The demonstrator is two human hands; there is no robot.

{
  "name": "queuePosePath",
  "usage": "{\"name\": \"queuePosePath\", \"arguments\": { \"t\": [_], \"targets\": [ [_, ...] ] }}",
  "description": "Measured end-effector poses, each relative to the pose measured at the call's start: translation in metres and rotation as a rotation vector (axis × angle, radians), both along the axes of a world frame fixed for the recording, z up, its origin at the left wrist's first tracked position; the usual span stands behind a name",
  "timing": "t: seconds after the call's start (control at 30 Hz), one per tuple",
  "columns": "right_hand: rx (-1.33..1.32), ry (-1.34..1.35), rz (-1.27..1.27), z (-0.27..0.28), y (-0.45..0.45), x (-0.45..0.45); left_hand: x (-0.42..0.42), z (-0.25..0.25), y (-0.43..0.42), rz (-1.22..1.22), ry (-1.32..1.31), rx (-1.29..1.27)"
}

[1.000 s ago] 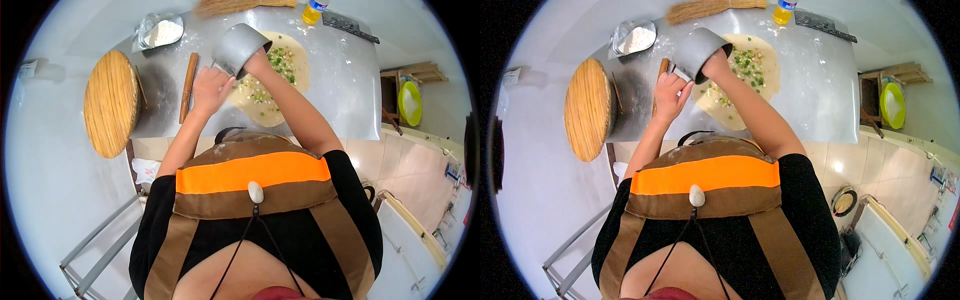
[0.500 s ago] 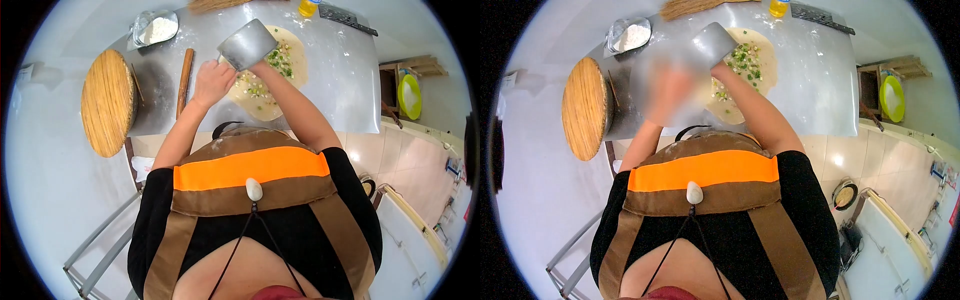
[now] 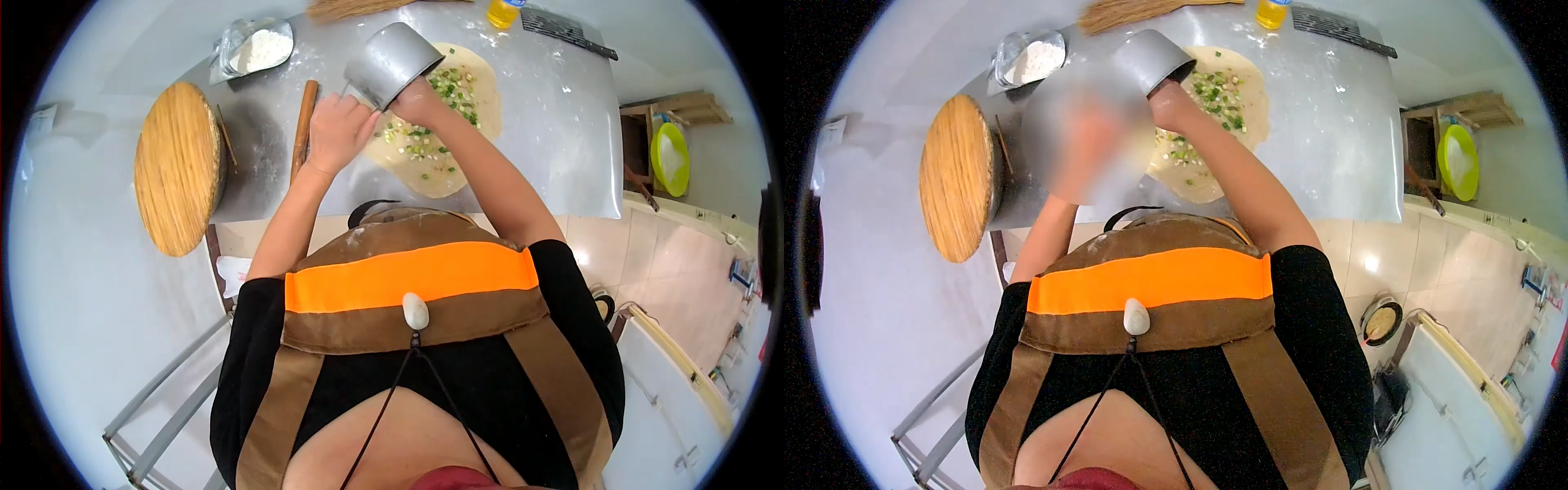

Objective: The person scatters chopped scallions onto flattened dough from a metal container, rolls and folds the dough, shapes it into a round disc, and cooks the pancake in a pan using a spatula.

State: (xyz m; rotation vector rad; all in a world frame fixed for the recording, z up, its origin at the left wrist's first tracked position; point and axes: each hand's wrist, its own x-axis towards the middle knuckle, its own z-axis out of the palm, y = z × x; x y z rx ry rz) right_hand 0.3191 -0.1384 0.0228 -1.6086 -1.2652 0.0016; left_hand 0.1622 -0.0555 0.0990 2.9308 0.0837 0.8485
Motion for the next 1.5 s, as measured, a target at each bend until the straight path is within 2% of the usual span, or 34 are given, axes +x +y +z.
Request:
{"name": "queuePosePath", "arguments": {
  "t": [0.07, 0.13, 0.2, 0.23, 0.3, 0.33, 0.4, 0.53, 0.63, 0.7, 0.73, 0.8, 0.93, 1.03, 1.07, 1.1, 1.17, 1.23, 1.3, 1.33, 1.47, 1.5],
  "targets": [
    [-0.596, -0.156, 0.105, 0.018, -0.014, 0.009, -0.003, -0.009, 0.009, 0.036, -0.043, -0.035],
    [-0.564, -0.066, 0.119, 0.029, -0.025, 0.013, -0.007, -0.009, 0.016, 0.060, -0.091, -0.053],
    [-0.526, 0.031, 0.080, 0.036, -0.031, 0.016, -0.012, -0.007, 0.021, 0.098, -0.202, -0.328],
    [-0.523, 0.030, 0.082, 0.036, -0.027, 0.016, -0.015, -0.010, 0.025, 0.100, -0.203, -0.325],
    [-0.146, -0.004, 0.002, 0.040, -0.018, 0.013, -0.020, -0.019, 0.032, 0.149, -0.229, -0.404],
    [-0.144, -0.001, -0.003, 0.044, -0.016, 0.011, -0.022, -0.023, 0.036, 0.162, -0.237, -0.431],
    [-0.194, -0.252, -0.071, 0.055, -0.012, 0.010, -0.022, -0.020, 0.038, 0.187, -0.204, -0.438],
    [-0.071, -0.337, 0.054, 0.061, 0.005, 0.013, -0.022, -0.006, 0.031, 0.161, -0.196, -0.542],
    [-0.132, -0.371, 0.007, 0.057, 0.016, 0.008, -0.021, -0.014, 0.031, 0.126, -0.216, -0.412],
    [-0.270, -0.560, -0.057, 0.057, 0.020, 0.009, -0.021, -0.011, 0.026, 0.112, -0.196, -0.415],
    [-0.268, -0.561, -0.056, 0.055, 0.022, 0.009, -0.020, -0.009, 0.024, 0.108, -0.190, -0.414],
    [-0.542, -0.418, 0.081, 0.050, 0.022, 0.009, -0.020, -0.005, 0.022, 0.079, -0.187, -0.399],
    [-0.495, -0.517, 0.198, 0.052, 0.019, 0.009, -0.019, 0.001, 0.018, 0.066, -0.172, -0.390],
    [-0.346, -0.446, 0.080, 0.065, 0.022, 0.014, -0.020, -0.002, 0.023, 0.106, -0.192, -0.457],
    [-0.277, -0.555, -0.039, 0.061, 0.026, 0.016, -0.020, 0.000, 0.026, 0.101, -0.150, -0.512],
    [-0.277, -0.553, -0.039, 0.058, 0.029, 0.018, -0.018, 0.003, 0.028, 0.096, -0.109, -0.565],
    [-0.473, -0.580, 0.005, 0.052, 0.033, 0.020, -0.017, 0.005, 0.027, 0.071, -0.112, -0.540],
    [-0.476, -0.578, 0.026, 0.054, 0.028, 0.017, -0.017, 0.007, 0.024, 0.039, -0.132, -0.510],
    [-0.580, -0.611, 0.180, 0.055, 0.021, 0.014, -0.014, 0.010, 0.023, 0.014, -0.131, -0.483],
    [-0.717, -0.523, 0.197, 0.062, 0.019, 0.009, -0.015, 0.011, 0.022, -0.005, -0.130, -0.455],
    [-0.621, -0.358, 0.216, 0.046, 0.012, 0.012, -0.016, 0.004, 0.023, -0.026, -0.140, -0.382],
    [-0.598, -0.298, 0.250, 0.046, 0.009, 0.012, -0.018, -0.001, 0.028, 0.043, -0.133, -0.401]
  ]
}}
